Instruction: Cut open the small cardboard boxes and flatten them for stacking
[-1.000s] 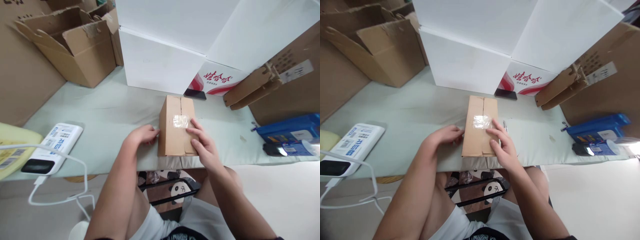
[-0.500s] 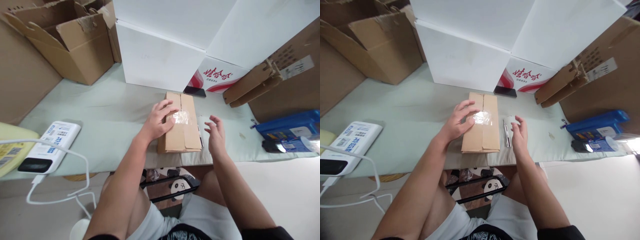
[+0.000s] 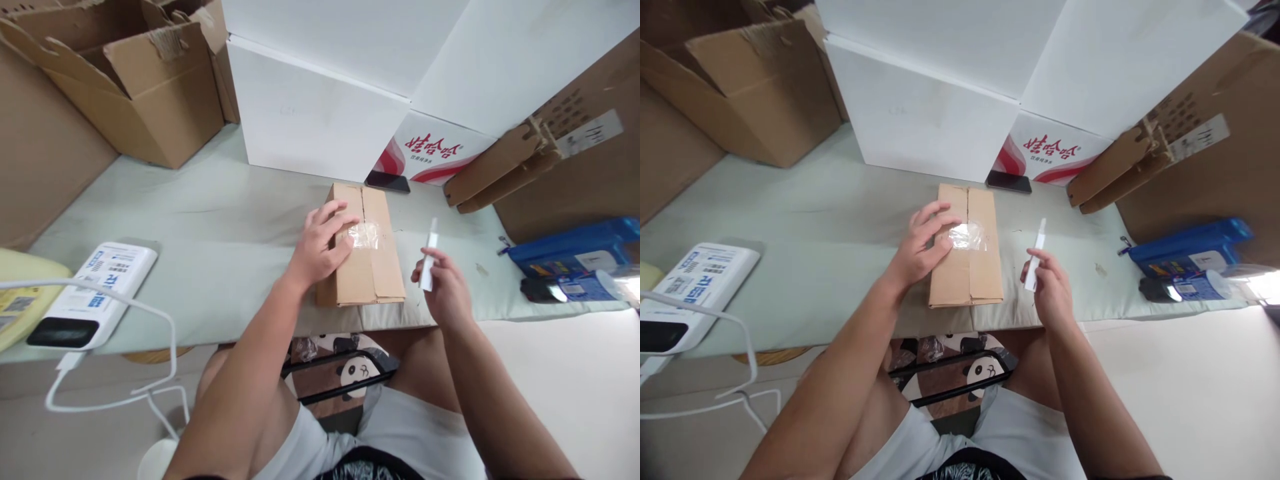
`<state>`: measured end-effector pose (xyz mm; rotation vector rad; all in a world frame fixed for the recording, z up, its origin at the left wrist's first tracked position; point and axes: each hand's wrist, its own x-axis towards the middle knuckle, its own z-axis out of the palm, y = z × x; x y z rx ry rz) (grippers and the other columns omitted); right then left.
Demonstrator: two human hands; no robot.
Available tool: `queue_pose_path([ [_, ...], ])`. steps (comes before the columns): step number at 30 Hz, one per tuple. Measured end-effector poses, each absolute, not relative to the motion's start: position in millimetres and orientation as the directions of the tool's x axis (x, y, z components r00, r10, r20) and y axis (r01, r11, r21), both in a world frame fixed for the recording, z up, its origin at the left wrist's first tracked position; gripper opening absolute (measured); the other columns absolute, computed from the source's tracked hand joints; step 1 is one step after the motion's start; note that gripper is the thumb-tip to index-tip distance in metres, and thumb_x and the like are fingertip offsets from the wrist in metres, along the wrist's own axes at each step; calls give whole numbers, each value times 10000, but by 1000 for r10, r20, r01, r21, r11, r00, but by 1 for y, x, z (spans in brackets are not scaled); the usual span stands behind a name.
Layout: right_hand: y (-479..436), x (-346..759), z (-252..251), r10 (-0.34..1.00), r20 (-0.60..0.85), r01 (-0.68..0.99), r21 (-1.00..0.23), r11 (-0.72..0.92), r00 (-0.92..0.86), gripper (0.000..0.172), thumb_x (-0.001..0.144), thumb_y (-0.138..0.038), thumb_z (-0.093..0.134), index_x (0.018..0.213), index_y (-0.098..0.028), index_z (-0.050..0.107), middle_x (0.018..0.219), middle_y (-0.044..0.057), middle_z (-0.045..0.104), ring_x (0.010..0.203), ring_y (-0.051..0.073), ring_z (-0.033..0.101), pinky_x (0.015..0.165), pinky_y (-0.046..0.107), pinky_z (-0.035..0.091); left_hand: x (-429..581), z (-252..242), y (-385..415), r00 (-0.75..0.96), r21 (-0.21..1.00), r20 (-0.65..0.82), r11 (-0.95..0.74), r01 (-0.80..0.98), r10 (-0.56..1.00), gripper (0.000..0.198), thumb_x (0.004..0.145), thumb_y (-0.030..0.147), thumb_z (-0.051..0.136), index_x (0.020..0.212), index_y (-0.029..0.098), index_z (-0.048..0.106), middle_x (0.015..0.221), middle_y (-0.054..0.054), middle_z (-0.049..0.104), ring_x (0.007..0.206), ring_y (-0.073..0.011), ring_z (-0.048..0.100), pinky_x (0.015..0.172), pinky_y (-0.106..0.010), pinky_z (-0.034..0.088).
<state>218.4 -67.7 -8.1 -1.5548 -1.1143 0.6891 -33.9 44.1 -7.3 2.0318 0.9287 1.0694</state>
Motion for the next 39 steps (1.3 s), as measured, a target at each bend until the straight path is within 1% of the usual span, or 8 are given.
queue_pose_path([
  [3,-61,206,22,888,229,100,-973,206,399,354,718,-285,584,1070,-246,586,724,-33,675,647,150,658,655,315,532,-26,-9,39,373,781,437,-551,294,818,382,921,322,455,1197,221,698,1489,-105,576,1433,-257,495,1248,-460,288],
  [6,-58,190,49,850,360,238,-929,285,385,327,765,-243,735,1013,-256,522,679,-54,689,607,147,680,566,264,514,-23,-10,36,356,777,440,-548,308,824,382,925,340,456,1197,223,699,1479,-105,583,1426,-262,502,1238,-459,296],
  [10,-54,176,68,790,514,406,-835,372,334,368,927,-566,659,899,-251,472,506,-93,541,351,116,522,333,209,298,-23,-10,36,353,779,422,-533,329,835,380,916,336,455,1189,236,699,1474,-92,593,1427,-268,500,1233,-467,299],
  [13,-49,169,71,740,608,520,-748,412,288,514,939,-728,523,966,-219,594,531,-48,584,356,113,494,345,241,313,-23,-8,36,353,777,423,-535,333,834,375,914,339,460,1185,239,698,1480,-87,593,1426,-266,500,1233,-465,297],
  [17,-48,159,63,812,539,618,-723,308,225,458,995,-619,494,1011,-202,683,722,30,724,598,163,685,498,281,480,-23,-8,35,354,777,430,-540,324,831,388,919,347,463,1192,217,706,1477,-104,594,1420,-265,505,1232,-447,294],
  [22,-50,144,47,840,469,762,-639,108,274,149,920,-377,637,921,-228,635,622,-48,635,519,120,578,547,268,449,-23,-10,35,358,764,425,-542,351,831,391,927,349,463,1218,231,696,1496,-100,582,1436,-257,491,1228,-436,294],
  [27,-45,139,40,936,293,683,-726,84,197,287,937,-364,542,1187,-247,619,732,-31,698,555,135,604,559,273,467,-24,-11,35,361,754,448,-563,338,818,404,938,339,462,1234,204,701,1486,-117,582,1433,-253,494,1227,-411,292],
  [39,-42,135,42,935,266,693,-720,31,235,228,859,-339,557,1022,-236,680,749,-13,712,624,155,624,627,290,477,-24,-9,34,370,754,415,-541,372,831,363,928,328,475,1208,253,694,1517,-75,578,1445,-256,489,1229,-442,296],
])
